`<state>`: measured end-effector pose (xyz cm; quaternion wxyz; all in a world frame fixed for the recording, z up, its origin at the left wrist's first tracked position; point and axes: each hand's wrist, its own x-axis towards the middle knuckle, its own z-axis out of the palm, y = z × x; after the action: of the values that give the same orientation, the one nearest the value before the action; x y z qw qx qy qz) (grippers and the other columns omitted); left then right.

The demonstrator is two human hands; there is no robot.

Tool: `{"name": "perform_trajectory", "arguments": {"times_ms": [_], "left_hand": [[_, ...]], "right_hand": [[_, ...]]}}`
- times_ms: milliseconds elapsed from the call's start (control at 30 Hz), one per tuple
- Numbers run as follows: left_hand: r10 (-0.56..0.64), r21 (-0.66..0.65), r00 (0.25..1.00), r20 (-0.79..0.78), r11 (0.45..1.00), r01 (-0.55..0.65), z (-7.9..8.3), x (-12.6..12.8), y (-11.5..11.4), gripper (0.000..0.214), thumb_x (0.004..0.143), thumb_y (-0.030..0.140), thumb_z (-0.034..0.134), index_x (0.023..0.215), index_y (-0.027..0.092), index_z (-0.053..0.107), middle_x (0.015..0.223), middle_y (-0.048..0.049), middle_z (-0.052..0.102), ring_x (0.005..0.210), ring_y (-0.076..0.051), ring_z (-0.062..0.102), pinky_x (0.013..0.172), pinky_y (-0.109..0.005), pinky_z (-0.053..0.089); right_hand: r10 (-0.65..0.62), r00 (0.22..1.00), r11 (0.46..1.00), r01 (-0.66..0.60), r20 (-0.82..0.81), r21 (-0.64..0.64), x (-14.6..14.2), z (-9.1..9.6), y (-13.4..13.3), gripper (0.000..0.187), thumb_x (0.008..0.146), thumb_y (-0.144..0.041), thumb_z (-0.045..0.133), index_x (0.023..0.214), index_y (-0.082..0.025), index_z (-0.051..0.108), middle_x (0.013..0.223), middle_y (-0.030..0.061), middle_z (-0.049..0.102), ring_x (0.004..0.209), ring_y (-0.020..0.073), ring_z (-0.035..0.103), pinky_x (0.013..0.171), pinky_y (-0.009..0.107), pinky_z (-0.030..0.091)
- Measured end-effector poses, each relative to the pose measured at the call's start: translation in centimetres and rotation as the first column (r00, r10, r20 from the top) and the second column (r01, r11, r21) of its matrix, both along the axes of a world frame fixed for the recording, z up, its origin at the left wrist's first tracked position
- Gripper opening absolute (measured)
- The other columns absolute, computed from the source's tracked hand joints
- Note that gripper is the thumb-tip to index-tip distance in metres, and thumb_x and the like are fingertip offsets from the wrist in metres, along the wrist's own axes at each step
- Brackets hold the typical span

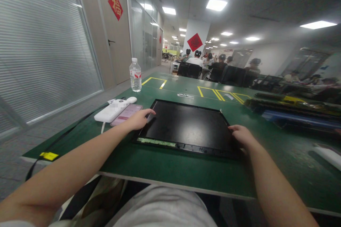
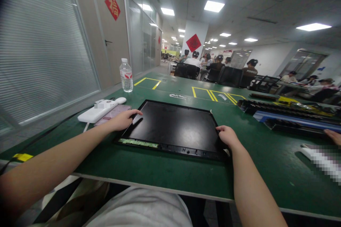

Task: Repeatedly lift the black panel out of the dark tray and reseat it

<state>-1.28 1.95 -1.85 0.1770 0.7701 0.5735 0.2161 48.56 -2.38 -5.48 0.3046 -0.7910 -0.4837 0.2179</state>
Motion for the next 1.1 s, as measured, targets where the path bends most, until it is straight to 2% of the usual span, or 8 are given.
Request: {"name": "perform_trajectory", "arguments": {"times_ms": [167, 267, 400, 467, 600, 867, 1000, 1100], "left_hand": [[0.001, -0.025, 0.960, 0.280, 1.000, 0.006, 0.0, -0.2, 0.2, 0.059, 0.063, 0.003, 0.047, 0.115, 0.021, 0.068, 0.116, -0.0063, 0.071, 0.105, -0.026, 0.066, 0.091, -0.037, 0.053], [0.046, -0.149, 0.809, 0.586, 0.987, 0.052, 1.0, 0.4, -0.5, 0.060, 0.065, 0.002, 0.049, 0.120, 0.021, 0.063, 0.129, -0.0067, 0.066, 0.104, -0.023, 0.068, 0.083, -0.032, 0.057], [0.203, -0.305, 0.597, 0.776, 0.950, 0.073, 2.5, 1.4, -1.6, 0.059, 0.067, 0.000, 0.052, 0.121, 0.023, 0.058, 0.139, -0.0060, 0.060, 0.077, -0.016, 0.072, 0.062, -0.028, 0.060], [0.241, -0.324, 0.540, 0.806, 0.944, 0.064, 2.8, 1.7, -1.8, 0.056, 0.067, -0.001, 0.051, 0.118, 0.022, 0.059, 0.136, -0.0058, 0.062, 0.073, -0.015, 0.072, 0.056, -0.025, 0.060], [0.302, -0.360, 0.516, 0.802, 0.933, 0.013, 2.4, 1.7, -1.4, 0.050, 0.067, -0.003, 0.053, 0.110, 0.019, 0.063, 0.123, -0.0066, 0.070, 0.071, -0.016, 0.072, 0.050, -0.023, 0.058], [0.393, -0.445, 0.395, 0.830, 0.894, 0.046, 2.1, 1.5, -1.0, 0.054, 0.073, 0.000, 0.067, 0.123, 0.020, 0.063, 0.117, -0.0099, 0.073, 0.070, -0.017, 0.074, 0.059, -0.027, 0.061], [0.456, -0.529, 0.427, 0.781, 0.846, 0.062, 2.2, 1.5, -1.2, 0.074, 0.075, 0.007, 0.074, 0.143, 0.021, 0.049, 0.082, -0.0077, 0.077, 0.056, -0.021, 0.072, 0.055, -0.034, 0.061], [0.465, -0.547, 0.441, 0.768, 0.834, 0.073, 2.4, 1.5, -1.4, 0.080, 0.073, 0.008, 0.077, 0.146, 0.020, 0.046, 0.074, -0.0065, 0.077, 0.054, -0.022, 0.072, 0.056, -0.034, 0.061]], "right_hand": [[-0.008, 0.999, 1.000, 0.008, 0.035, 0.022, -0.1, 0.0, -0.1, 0.045, 0.062, -0.001, 0.053, 0.097, -0.017, 0.075, 0.101, 0.0087, 0.075, 0.090, 0.0205, 0.069, 0.075, 0.025, 0.051], [-0.026, 0.998, 0.999, 0.024, 0.058, 0.030, -0.2, 0.0, -0.2, 0.045, 0.062, -0.001, 0.052, 0.098, -0.017, 0.075, 0.101, 0.0088, 0.075, 0.092, 0.0207, 0.069, 0.077, 0.025, 0.051], [-0.035, 0.997, 0.999, 0.033, 0.067, 0.040, -0.4, 0.2, -0.3, 0.045, 0.063, 0.000, 0.052, 0.097, -0.017, 0.075, 0.100, 0.0092, 0.075, 0.093, 0.0213, 0.068, 0.081, 0.027, 0.050], [-0.032, 0.997, 0.999, 0.029, 0.070, 0.036, -0.3, 0.2, -0.2, 0.044, 0.063, 0.000, 0.052, 0.097, -0.016, 0.075, 0.099, 0.0097, 0.075, 0.093, 0.0218, 0.068, 0.082, 0.027, 0.050], [-0.034, 0.999, 0.999, 0.034, 0.035, 0.012, -0.1, 0.0, -0.1, 0.044, 0.065, -0.002, 0.052, 0.099, -0.017, 0.075, 0.097, 0.0091, 0.075, 0.087, 0.0211, 0.069, 0.078, 0.027, 0.052], [-0.033, 0.999, 0.999, 0.033, 0.043, 0.000, -0.5, 0.4, -0.3, 0.045, 0.064, -0.001, 0.051, 0.100, -0.017, 0.074, 0.100, 0.0097, 0.075, 0.088, 0.0209, 0.069, 0.079, 0.027, 0.052], [-0.033, 0.998, 0.999, 0.033, 0.052, 0.006, -0.6, 0.5, -0.4, 0.044, 0.064, -0.002, 0.052, 0.099, -0.017, 0.075, 0.098, 0.0095, 0.075, 0.088, 0.0212, 0.069, 0.079, 0.027, 0.052], [-0.042, 0.997, 0.999, 0.041, 0.067, 0.022, -0.5, 0.4, -0.3, 0.042, 0.063, -0.001, 0.054, 0.096, -0.017, 0.075, 0.097, 0.0096, 0.075, 0.089, 0.0217, 0.069, 0.080, 0.028, 0.051]]}}
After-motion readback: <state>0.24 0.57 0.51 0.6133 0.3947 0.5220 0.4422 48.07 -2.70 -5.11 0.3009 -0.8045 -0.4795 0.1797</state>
